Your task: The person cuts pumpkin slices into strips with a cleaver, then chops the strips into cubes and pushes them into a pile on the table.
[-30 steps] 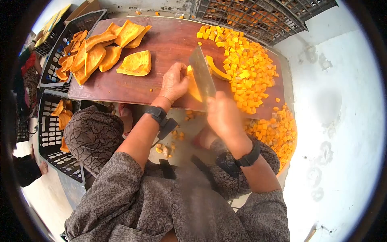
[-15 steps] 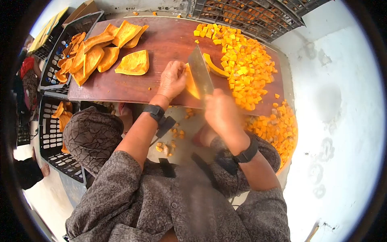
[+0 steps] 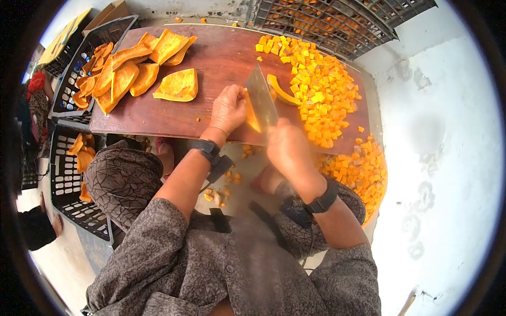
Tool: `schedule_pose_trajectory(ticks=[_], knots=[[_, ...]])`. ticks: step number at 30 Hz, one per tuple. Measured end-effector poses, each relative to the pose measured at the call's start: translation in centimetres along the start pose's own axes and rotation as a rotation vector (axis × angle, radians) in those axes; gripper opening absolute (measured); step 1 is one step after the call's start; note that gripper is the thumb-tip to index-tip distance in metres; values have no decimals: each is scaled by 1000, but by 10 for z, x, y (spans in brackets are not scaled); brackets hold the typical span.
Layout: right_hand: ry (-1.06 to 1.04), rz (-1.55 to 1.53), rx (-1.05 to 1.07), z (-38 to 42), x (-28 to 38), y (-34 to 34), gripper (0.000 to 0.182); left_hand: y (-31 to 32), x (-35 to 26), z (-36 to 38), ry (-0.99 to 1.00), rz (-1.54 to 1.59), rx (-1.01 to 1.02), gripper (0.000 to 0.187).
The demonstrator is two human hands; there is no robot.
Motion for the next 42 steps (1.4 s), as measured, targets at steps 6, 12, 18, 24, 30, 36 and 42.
schedule_pose_trajectory(ticks=[6,12,18,24,30,36,42], knots=[[-70,71,-10,-2,10,4,11,0,-1,1,-14,-48,18,15],[-54,87,0,-6,14,12,13,1,-5,2,15,-79,18,17],[58,80,69,-13,20,16,13,2,-5,1,1,-98,12,16],[101,110,89,-12,17,20,13,4,-4,1,-16,-137,7,13],[115,99,89,-26,11,31,13,5,-4,0,-22,-143,23,12],[146,102,122,-19,15,23,15,2,-8,0,6,-173,-8,12],[168,61,185,-15,13,23,17,4,-7,1,-9,-170,26,12]])
Point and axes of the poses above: each hand's wrist, its own z-axis away from the middle knuckle, its own y-axis out of the palm, x = y × z, the point moved 8 cm from there along -z, towards the middle knuckle, and after that the axes turned 8 degrees about -y, right-handed, at the moved point
